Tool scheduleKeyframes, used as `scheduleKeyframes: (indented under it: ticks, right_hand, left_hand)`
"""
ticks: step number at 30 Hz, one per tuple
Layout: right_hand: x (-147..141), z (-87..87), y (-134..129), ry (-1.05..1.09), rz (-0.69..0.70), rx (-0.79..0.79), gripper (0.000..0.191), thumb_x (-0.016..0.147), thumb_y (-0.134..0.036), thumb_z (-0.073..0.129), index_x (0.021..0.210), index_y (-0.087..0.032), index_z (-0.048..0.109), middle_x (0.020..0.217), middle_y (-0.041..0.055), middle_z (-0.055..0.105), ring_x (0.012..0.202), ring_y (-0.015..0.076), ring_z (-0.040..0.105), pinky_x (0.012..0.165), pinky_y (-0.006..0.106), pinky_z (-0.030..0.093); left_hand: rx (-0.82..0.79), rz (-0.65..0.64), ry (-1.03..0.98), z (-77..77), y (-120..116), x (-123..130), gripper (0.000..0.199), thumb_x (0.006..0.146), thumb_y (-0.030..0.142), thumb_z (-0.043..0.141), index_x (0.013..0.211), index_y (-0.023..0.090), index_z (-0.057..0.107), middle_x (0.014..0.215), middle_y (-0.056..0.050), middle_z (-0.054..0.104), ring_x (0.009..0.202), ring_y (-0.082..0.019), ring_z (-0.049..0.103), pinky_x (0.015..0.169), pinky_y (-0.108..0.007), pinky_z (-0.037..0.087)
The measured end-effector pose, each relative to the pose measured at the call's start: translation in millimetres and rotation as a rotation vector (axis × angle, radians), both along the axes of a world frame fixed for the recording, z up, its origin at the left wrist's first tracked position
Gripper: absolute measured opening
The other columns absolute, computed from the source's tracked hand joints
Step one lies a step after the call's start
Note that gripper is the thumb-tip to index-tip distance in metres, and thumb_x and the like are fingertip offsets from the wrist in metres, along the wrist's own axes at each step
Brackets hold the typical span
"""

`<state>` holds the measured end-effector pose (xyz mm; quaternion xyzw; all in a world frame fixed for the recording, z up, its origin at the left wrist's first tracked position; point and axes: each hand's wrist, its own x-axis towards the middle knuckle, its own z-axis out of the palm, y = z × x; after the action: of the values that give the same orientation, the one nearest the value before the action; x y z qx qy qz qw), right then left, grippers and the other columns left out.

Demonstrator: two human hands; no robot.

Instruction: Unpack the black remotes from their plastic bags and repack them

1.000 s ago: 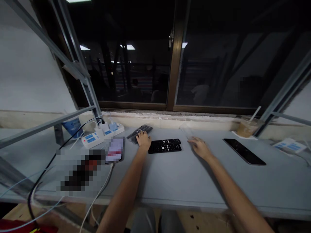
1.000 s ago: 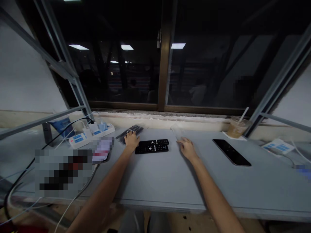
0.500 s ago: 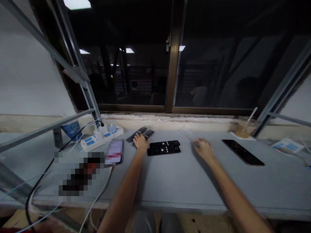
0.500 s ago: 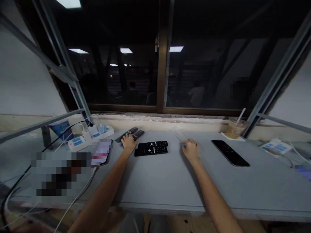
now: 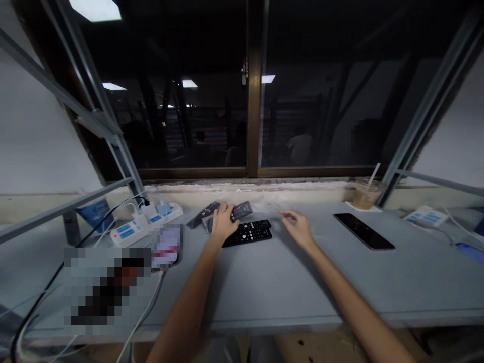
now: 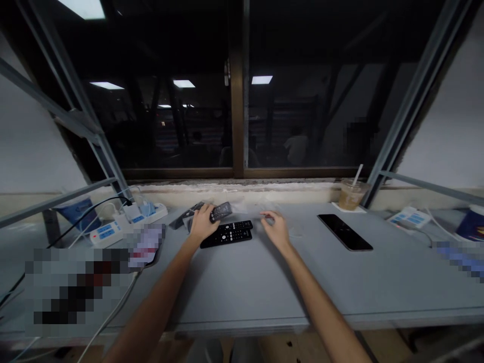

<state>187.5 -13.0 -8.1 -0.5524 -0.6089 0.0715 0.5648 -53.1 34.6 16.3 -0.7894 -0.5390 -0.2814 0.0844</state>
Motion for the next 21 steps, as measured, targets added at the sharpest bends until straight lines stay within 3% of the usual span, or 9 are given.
scheduleKeyframes:
  ticks: [6, 15, 21]
  right_hand:
    - [-9, 2.8, -2, 0.12, 0.174, -0.031, 0.025, 0.075, -0.037, 0.053, 0.082, -0.018, 0.067, 0.089, 0.0066, 0.066, 0.08, 0.0164, 0.059, 0.074, 0.031, 0.045]
    - [-9, 6.2, -7, 0.123, 0.214, -0.079, 0.025, 0.076, -0.041, 0.053, 0.074, -0.02, 0.068, 0.091, 0.0074, 0.065, 0.091, 0.0196, 0.058, 0.081, 0.032, 0.043]
    - [-12, 6.4, -8, 0.121, 0.333, -0.181, 0.028, 0.077, -0.04, 0.051, 0.08, -0.021, 0.07, 0.095, 0.006, 0.067, 0.096, 0.0199, 0.057, 0.088, 0.033, 0.04]
  left_hand:
    - [0.016, -0.132, 0.107, 3.9, -11, 9, 0.032, 0.068, 0.021, 0.053, 0.1, 0.023, 0.053, 0.102, -0.006, 0.053, 0.103, -0.024, 0.049, 0.089, -0.036, 0.034]
    - [-0.01, -0.157, 0.109, 2.1, -13, 9, 0.034, 0.068, 0.02, 0.053, 0.101, 0.022, 0.054, 0.104, -0.006, 0.054, 0.104, -0.024, 0.047, 0.091, -0.036, 0.032]
    - [0.042, -0.224, 0.106, 2.1, -17, 12, 0.035, 0.067, 0.02, 0.052, 0.103, 0.02, 0.054, 0.102, -0.006, 0.054, 0.101, -0.024, 0.049, 0.088, -0.036, 0.033]
